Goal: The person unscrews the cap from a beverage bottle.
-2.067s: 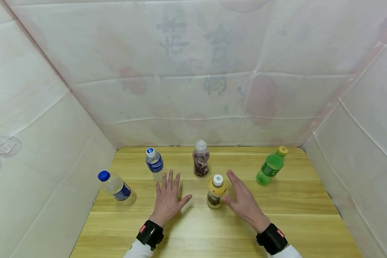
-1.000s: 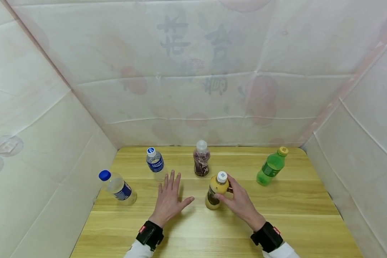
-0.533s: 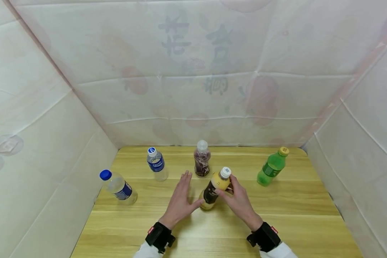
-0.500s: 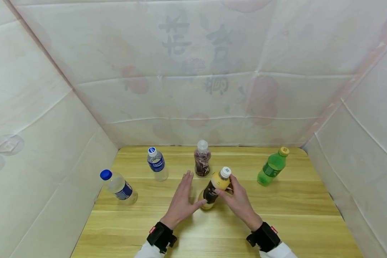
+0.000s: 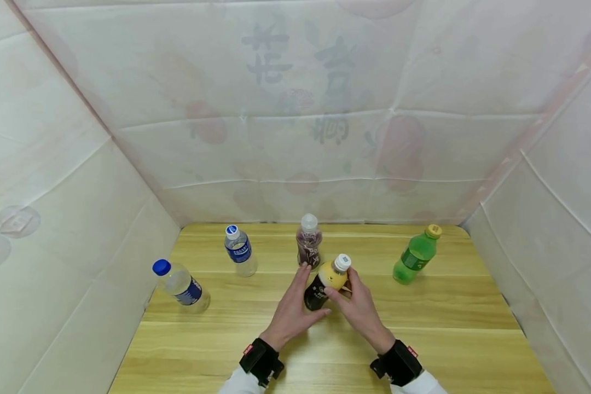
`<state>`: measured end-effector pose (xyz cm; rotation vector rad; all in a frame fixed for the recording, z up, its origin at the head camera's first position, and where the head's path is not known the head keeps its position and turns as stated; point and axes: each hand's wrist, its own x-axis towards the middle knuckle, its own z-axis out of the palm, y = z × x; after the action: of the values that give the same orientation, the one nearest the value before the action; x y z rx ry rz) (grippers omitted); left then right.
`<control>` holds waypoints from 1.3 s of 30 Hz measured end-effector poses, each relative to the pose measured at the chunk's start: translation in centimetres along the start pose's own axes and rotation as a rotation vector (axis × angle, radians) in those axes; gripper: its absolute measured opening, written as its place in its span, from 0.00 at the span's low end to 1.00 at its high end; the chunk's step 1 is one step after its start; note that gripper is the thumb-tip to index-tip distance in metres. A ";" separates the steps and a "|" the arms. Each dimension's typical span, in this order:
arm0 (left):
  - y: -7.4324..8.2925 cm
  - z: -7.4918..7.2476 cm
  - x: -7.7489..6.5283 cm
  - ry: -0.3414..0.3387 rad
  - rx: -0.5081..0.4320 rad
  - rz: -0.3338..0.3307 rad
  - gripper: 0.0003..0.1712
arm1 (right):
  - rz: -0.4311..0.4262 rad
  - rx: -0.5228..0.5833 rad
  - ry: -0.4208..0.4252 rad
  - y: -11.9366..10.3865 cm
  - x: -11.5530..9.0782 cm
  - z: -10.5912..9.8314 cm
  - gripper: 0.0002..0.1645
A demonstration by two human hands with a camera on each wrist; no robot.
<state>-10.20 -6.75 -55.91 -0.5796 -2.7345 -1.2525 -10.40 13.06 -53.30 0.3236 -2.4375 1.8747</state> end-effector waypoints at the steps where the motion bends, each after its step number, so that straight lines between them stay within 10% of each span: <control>1: 0.0 0.1 0.1 0.003 0.002 0.000 0.64 | 0.002 0.001 0.000 0.0 0.0 0.1 0.47; 25: 0.0 1.1 0.2 0.094 0.044 0.020 0.48 | -0.025 0.007 -0.021 -0.1 -0.3 0.3 0.48; 39: -1.7 0.5 -0.6 0.172 0.157 0.059 0.47 | -0.195 -0.402 0.066 -1.8 1.3 -3.0 0.33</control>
<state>-10.28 -7.59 -57.62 -0.5078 -2.6220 -1.0129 -11.62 15.31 -50.55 0.4459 -2.5514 1.2632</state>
